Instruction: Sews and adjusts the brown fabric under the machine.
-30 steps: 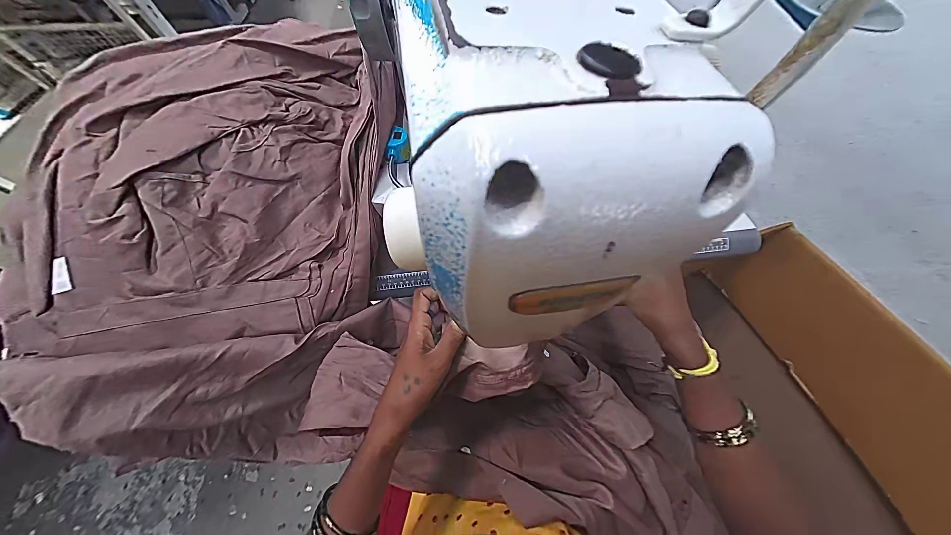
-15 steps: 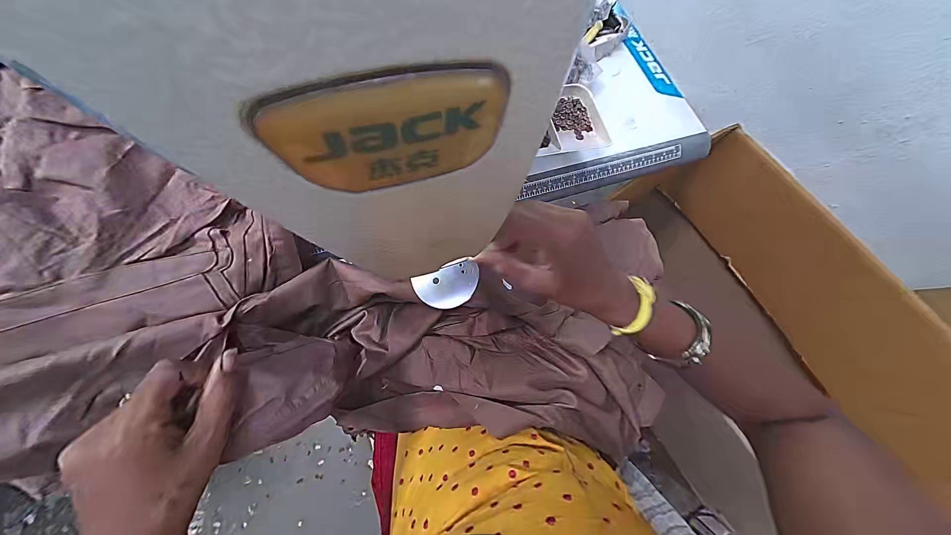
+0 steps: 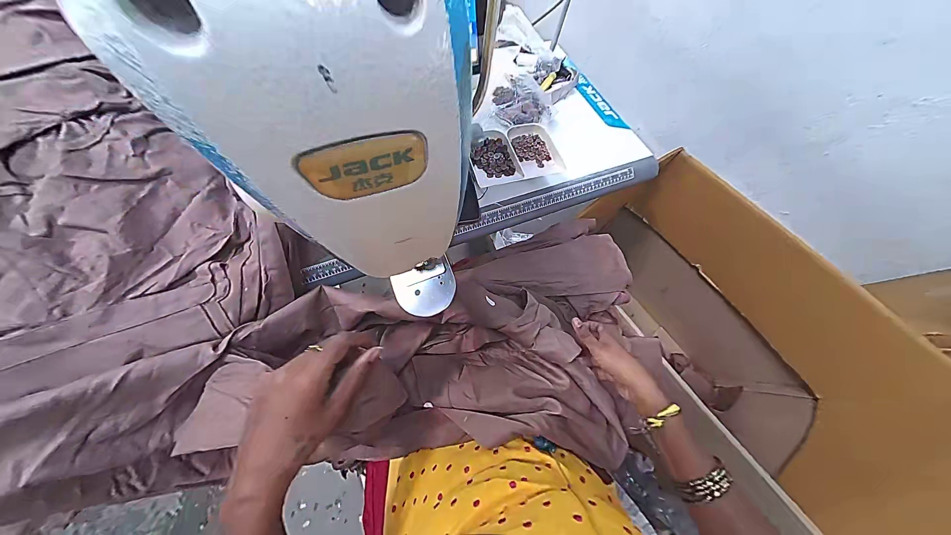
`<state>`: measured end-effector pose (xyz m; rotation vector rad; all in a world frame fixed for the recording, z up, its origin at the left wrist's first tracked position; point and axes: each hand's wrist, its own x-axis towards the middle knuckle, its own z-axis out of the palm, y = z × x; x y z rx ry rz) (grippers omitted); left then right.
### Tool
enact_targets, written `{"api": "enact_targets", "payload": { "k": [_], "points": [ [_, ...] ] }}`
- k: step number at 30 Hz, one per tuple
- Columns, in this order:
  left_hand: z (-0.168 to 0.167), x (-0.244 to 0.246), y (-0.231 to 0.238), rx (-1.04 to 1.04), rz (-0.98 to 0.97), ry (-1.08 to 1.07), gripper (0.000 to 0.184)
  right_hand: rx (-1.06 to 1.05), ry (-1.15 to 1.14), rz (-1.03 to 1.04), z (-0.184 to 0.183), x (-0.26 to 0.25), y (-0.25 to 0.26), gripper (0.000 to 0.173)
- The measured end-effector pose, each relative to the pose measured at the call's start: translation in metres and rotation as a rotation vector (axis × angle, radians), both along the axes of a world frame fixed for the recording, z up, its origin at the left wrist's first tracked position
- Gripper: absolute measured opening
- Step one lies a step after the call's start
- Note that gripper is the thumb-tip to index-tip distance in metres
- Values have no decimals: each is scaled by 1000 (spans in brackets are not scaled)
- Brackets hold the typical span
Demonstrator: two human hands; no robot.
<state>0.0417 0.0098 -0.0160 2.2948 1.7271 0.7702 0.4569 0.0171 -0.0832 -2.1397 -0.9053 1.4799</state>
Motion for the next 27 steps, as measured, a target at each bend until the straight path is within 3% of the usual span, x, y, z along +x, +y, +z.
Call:
{"api": "enact_targets", "payload": {
  "k": [3, 5, 6, 8, 11, 13, 15, 16, 17, 19, 21, 24, 27],
  "points": [
    [-9, 6, -6, 5, -17, -38, 47, 131, 9, 23, -13, -7, -3, 56],
    [-19, 8, -11, -2, -35, -112, 45, 336, 97, -128, -18, -27, 6, 51],
    [-23, 10, -15, -7, -53, -156, 43, 479, 119, -224, -17, -35, 15, 53],
    [-25, 15, -20, -2, -112, -300, 38, 919, -71, -268, 1, -46, 44, 56],
    [-18, 16, -34, -125, -214, -749, 43, 1474, -458, 10, 50, -76, 53, 34],
    [-12, 18, -40, -305, -205, -1121, 71, 1596, -385, 343, 66, -113, 28, 17],
    [-9, 25, -44, -507, -147, -1371, 94, 1516, -3, 764, 61, -143, -4, 13],
    [-12, 26, -47, -580, -135, -1360, 94, 1397, 212, 963, 55, -153, -16, 14],
    [-16, 27, -50, -615, -103, -1271, 86, 1269, 372, 1143, 48, -160, -23, 19],
    [-24, 32, -56, -580, 70, -1068, 56, 1354, 366, 1375, 35, -164, -24, 17],
    [-26, 30, -65, -536, 160, -994, 42, 1368, 300, 1219, 39, -160, -18, 16],
    [-17, 31, -72, -409, 236, -985, 36, 1202, 201, 893, 54, -151, 15, 22],
    [-2, 36, -71, -154, 204, -905, 29, 983, 173, 1060, 57, -148, 41, 35]
  ]
}}
